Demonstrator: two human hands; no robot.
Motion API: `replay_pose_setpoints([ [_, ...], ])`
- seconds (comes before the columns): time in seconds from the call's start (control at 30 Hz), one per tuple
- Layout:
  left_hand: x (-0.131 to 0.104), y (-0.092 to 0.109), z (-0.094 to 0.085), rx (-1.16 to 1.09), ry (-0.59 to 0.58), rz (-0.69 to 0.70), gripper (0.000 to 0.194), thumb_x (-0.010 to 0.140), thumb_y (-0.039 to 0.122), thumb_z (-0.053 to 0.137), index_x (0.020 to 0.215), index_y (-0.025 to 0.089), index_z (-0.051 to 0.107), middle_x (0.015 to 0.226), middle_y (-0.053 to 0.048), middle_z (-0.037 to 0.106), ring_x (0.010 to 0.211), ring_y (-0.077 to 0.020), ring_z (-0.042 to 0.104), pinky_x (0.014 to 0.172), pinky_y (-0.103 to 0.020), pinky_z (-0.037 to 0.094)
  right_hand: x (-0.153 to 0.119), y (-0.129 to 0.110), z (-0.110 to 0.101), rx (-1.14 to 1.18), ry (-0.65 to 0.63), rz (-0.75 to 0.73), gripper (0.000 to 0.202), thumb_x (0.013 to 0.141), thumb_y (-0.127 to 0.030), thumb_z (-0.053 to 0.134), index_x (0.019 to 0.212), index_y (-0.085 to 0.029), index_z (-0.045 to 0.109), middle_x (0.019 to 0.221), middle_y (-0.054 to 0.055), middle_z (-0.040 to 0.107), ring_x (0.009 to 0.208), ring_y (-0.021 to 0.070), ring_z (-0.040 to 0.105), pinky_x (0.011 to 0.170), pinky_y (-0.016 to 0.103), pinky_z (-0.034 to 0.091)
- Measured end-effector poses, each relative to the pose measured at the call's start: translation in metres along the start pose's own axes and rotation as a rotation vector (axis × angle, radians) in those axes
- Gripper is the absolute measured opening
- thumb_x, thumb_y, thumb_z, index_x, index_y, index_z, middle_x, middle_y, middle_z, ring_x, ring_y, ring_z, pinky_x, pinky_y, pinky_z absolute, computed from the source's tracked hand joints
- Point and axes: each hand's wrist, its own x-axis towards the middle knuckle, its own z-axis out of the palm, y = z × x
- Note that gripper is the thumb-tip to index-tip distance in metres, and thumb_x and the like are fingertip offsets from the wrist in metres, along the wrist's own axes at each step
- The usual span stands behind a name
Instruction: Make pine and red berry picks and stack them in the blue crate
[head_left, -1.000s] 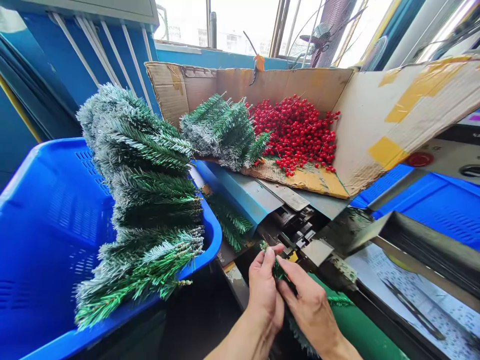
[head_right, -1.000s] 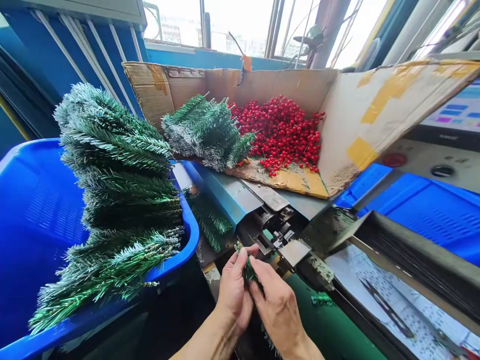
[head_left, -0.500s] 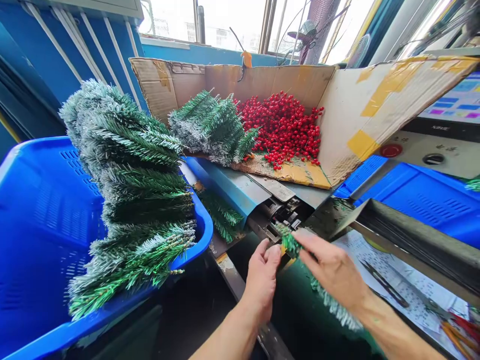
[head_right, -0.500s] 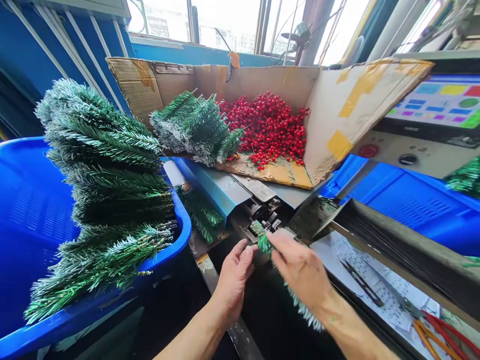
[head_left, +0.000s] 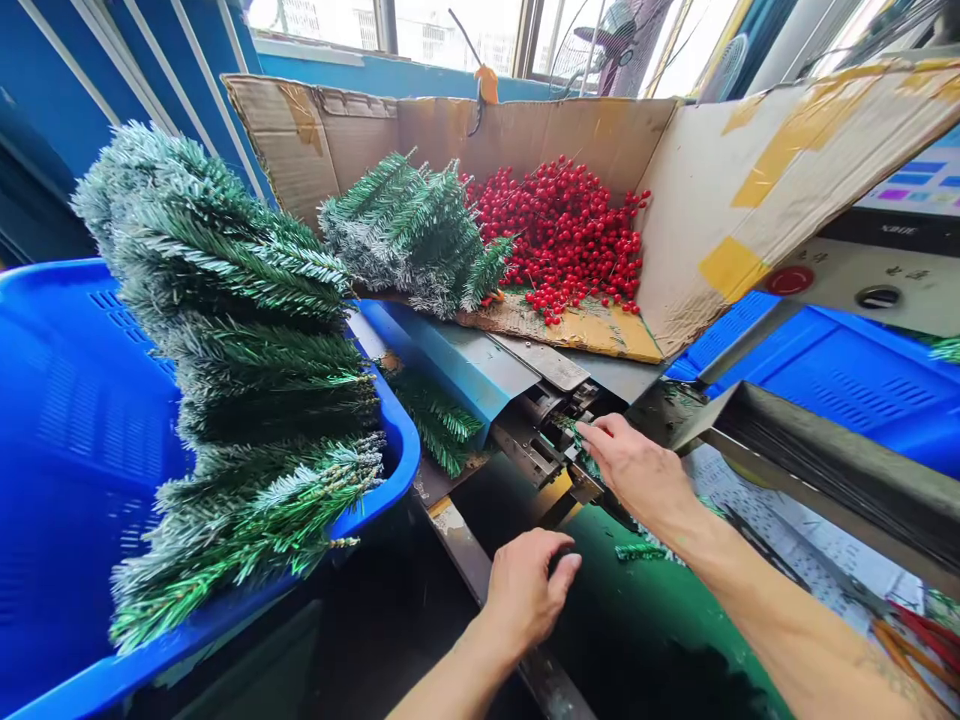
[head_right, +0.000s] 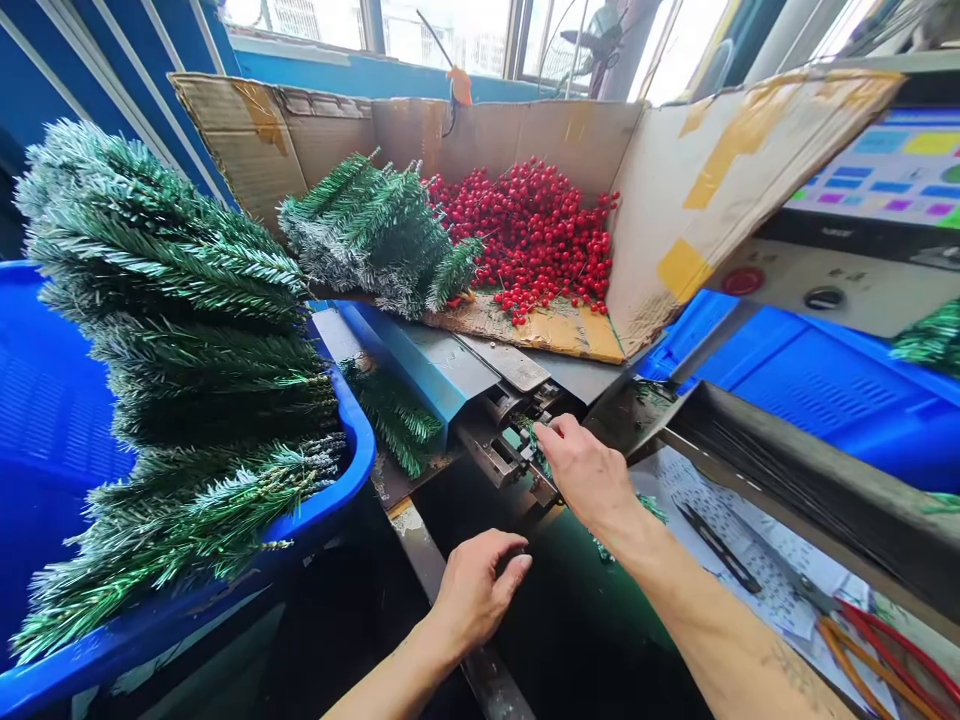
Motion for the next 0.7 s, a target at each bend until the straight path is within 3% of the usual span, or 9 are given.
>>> replay_pose_setpoints([
  [0.23,-0.001,-0.003,0.002,-0.014,0.008,0.045,0.022,0.088,0.029,0.054,0.102,0.023,0.07,0.095,-0.004,0.073,0.087,-0.0211,0.067,0.077,-0.032,0.05,-0.001,-0.002,0.012,-0.057,0.088,-0.065,0.029,0.091,-0.009,0.047,0.114,-0.021,0.059,0.105,0.007,0.057,0.084,0.0183,0.059,0.045,0.02,0.041],
  [0.47,-0.003,-0.005,0.002,-0.036,0.017,0.072,0.022,0.089,0.028,0.053,0.102,0.024,0.07,0.094,-0.004,0.073,0.085,-0.02,0.067,0.076,-0.03,0.05,-0.005,-0.006,0.017,0.079,0.365,-0.007,0.044,0.098,-0.026,0.042,0.139,-0.01,0.036,0.13,0.017,0.047,0.106,0.0264,0.058,0.07,0.032,0.056],
  [0.6,-0.002,-0.006,0.0,-0.076,0.038,0.067,0.022,0.089,0.026,0.053,0.102,0.023,0.07,0.093,-0.004,0.073,0.085,-0.0194,0.067,0.076,-0.03,0.05,-0.005,-0.004,0.021,0.118,0.401,-0.026,0.052,0.098,-0.028,0.046,0.144,-0.01,0.03,0.137,0.02,0.042,0.118,0.0308,0.051,0.086,0.04,0.054],
  [0.7,-0.004,-0.006,0.0,-0.115,0.047,0.067,0.02,0.089,0.026,0.053,0.1,0.023,0.07,0.092,-0.004,0.073,0.084,-0.0189,0.067,0.077,-0.03,0.051,-0.008,0.0,0.024,0.123,0.361,-0.084,0.049,0.099,-0.026,0.043,0.144,-0.012,0.032,0.131,0.017,0.051,0.113,0.0292,0.055,0.089,0.041,0.052],
])
